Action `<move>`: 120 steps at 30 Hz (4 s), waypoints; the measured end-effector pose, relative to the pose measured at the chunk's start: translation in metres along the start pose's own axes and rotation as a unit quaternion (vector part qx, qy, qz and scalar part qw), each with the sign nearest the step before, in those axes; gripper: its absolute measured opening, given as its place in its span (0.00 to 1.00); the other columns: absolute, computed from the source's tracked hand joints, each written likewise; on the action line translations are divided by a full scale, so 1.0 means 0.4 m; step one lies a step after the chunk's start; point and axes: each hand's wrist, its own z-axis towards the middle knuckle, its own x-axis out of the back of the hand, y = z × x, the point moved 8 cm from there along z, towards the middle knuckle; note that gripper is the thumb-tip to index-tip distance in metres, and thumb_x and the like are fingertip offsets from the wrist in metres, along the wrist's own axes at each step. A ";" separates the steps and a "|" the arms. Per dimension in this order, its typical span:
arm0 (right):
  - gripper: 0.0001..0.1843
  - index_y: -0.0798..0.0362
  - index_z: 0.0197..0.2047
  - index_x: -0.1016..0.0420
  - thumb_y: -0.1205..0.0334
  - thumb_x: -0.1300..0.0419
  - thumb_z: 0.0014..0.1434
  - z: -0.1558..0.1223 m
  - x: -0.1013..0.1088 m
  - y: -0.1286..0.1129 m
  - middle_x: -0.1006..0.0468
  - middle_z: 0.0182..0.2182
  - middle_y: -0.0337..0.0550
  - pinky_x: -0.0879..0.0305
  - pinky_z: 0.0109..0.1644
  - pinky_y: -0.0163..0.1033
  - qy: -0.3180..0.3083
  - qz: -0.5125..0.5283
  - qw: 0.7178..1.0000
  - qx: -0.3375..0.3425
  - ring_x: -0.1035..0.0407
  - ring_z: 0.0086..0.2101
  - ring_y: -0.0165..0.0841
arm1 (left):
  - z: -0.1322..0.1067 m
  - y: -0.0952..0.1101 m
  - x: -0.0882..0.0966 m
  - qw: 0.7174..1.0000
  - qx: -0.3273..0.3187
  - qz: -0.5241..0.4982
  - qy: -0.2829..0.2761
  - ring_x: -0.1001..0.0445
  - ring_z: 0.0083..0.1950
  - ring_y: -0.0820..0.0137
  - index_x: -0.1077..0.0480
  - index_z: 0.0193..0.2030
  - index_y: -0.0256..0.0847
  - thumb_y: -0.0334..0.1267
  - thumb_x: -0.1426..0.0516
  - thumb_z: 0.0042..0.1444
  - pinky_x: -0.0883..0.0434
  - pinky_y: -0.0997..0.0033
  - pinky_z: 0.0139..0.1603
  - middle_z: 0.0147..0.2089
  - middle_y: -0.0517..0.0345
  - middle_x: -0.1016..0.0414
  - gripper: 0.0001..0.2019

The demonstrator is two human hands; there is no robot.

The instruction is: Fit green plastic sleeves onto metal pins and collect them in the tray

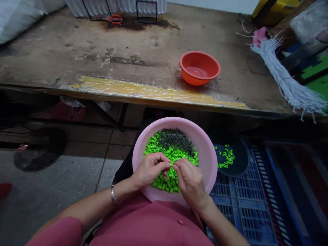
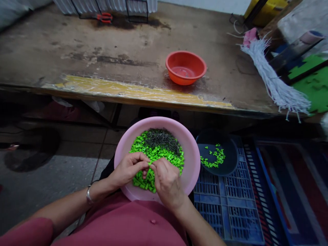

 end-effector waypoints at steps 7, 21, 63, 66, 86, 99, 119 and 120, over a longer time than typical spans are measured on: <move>0.15 0.51 0.28 0.37 0.68 0.52 0.69 -0.009 -0.003 -0.001 0.38 0.23 0.37 0.46 0.31 0.37 -0.003 0.096 0.995 -0.012 0.41 0.26 0.30 | -0.025 0.062 -0.014 0.976 -0.169 0.136 -0.008 0.28 0.26 0.71 0.27 0.32 0.38 0.34 0.41 0.57 0.30 0.70 0.31 0.25 0.59 0.28 0.04; 0.26 0.55 0.26 0.26 0.41 0.44 0.63 -0.069 -0.097 0.073 0.31 0.20 0.37 0.45 0.26 0.33 -0.135 0.498 0.823 -0.238 0.40 0.21 0.26 | -0.027 0.082 -0.046 0.973 -0.150 0.144 -0.101 0.30 0.28 0.72 0.28 0.32 0.38 0.34 0.42 0.59 0.33 0.73 0.30 0.28 0.57 0.27 0.05; 0.08 0.52 0.38 0.26 0.56 0.37 0.58 -0.124 0.008 0.123 0.26 0.30 0.38 0.35 0.35 0.35 0.056 0.263 0.917 -0.295 0.31 0.31 0.31 | -0.005 -0.021 -0.023 0.991 0.045 0.087 -0.091 0.31 0.25 0.75 0.34 0.34 0.38 0.47 0.42 0.56 0.32 0.73 0.28 0.28 0.60 0.29 0.14; 0.10 0.52 0.41 0.26 0.56 0.38 0.59 -0.164 0.180 0.187 0.25 0.33 0.41 0.33 0.38 0.39 0.178 0.054 0.940 -0.287 0.30 0.32 0.33 | 0.012 0.042 0.039 0.984 -0.023 0.174 -0.040 0.33 0.27 0.75 0.33 0.34 0.38 0.42 0.43 0.57 0.35 0.74 0.29 0.28 0.63 0.32 0.09; 0.12 0.56 0.32 0.24 0.70 0.46 0.64 0.003 -0.262 0.096 0.26 0.36 0.48 0.39 0.42 0.41 -0.308 -0.186 0.933 0.006 0.33 0.38 0.37 | 0.004 -0.034 0.003 0.650 -0.130 0.723 -0.193 0.30 0.35 0.63 0.27 0.34 0.33 0.27 0.45 0.57 0.32 0.64 0.38 0.35 0.47 0.26 0.05; 0.05 0.54 0.36 0.25 0.72 0.41 0.59 -0.001 -0.179 0.144 0.27 0.34 0.42 0.38 0.41 0.37 -0.214 0.008 0.969 -0.122 0.32 0.36 0.33 | -0.009 -0.033 -0.013 0.658 -0.193 0.702 -0.190 0.28 0.40 0.60 0.28 0.34 0.34 0.26 0.48 0.60 0.32 0.63 0.40 0.37 0.46 0.27 0.08; 0.08 0.53 0.41 0.27 0.69 0.47 0.67 0.001 0.028 0.006 0.25 0.36 0.45 0.35 0.42 0.41 -0.024 0.059 0.995 -0.076 0.31 0.37 0.35 | 0.012 0.007 0.038 0.998 0.014 0.038 -0.057 0.28 0.32 0.72 0.29 0.44 0.37 0.43 0.35 0.51 0.31 0.70 0.37 0.33 0.60 0.28 0.16; 0.08 0.53 0.41 0.27 0.69 0.48 0.67 0.001 0.026 0.002 0.25 0.36 0.46 0.35 0.41 0.41 -0.027 0.037 0.997 -0.067 0.31 0.37 0.35 | 0.012 0.004 0.040 0.997 0.022 0.041 -0.056 0.28 0.32 0.72 0.29 0.41 0.37 0.43 0.35 0.51 0.31 0.70 0.37 0.32 0.60 0.27 0.15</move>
